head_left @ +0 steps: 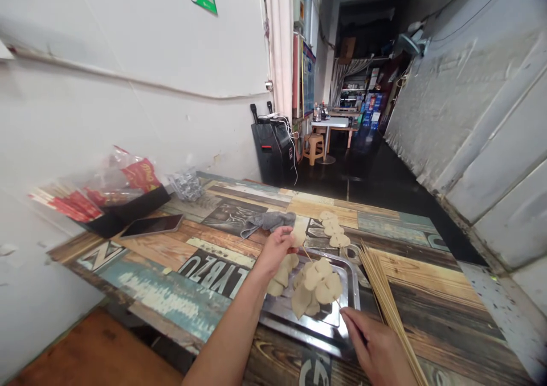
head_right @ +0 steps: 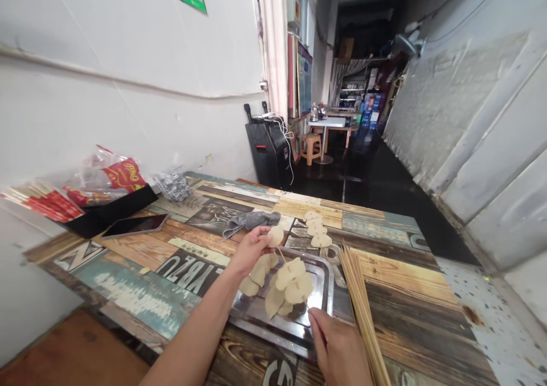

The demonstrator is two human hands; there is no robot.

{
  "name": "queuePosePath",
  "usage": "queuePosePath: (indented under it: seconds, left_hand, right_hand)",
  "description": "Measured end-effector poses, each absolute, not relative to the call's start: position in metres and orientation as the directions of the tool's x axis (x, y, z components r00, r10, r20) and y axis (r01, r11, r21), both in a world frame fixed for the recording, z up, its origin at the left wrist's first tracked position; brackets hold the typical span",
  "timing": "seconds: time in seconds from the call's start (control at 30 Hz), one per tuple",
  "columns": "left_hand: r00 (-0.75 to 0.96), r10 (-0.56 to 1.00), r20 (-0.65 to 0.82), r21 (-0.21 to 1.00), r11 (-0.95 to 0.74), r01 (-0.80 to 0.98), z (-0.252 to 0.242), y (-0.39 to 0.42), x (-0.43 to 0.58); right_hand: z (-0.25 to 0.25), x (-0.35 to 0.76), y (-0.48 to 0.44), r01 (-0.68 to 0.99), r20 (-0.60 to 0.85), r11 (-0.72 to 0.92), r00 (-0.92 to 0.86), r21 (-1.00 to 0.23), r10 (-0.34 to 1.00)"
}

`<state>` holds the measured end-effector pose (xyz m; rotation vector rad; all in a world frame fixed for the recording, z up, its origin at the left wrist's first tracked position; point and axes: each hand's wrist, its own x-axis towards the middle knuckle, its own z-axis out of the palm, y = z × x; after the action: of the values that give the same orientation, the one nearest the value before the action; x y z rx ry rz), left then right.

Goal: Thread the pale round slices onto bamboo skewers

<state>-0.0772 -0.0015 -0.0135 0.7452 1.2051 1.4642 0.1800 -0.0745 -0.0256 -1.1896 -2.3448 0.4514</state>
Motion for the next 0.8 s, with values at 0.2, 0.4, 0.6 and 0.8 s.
queuePosePath:
  seconds: [0.2, 0.4, 0.6, 0.8]
  left_hand:
    - [-0.322, 0.938, -0.127, 0.959, 0.034, -0.280, -0.0127, 0.0000, -0.0783]
    - [-0.351, 0.930, -0.112, 0.967, 0.020, -0.256, -0.0091, -0.0022, -0.0769]
    - [-0.369, 0.927, -0.066, 0.982, -0.005, -0.189, -0.0067, -0.0035, -0.0747]
    - [-0.398, 0.917, -0.042, 0.986, -0.027, -0.165, -0.0080, -0.0049, -0.0723]
  right_hand:
    - [-0.0227, 0.1754, -0.0760, 0.656, 0.270, 0.569, -0.506, -0.496, 0.819]
    - [-0.0228, 0.1747, -0.0760, 0.655, 0.278, 0.572, -0.504, -0.494, 0.818]
    - [-0.0260, 0.1762, -0.0752, 0.655, 0.265, 0.558, -0.497, -0.510, 0.826]
    - [-0.0231, 0.1753, -0.0770, 0.666, 0.229, 0.538, -0.499, -0.517, 0.836]
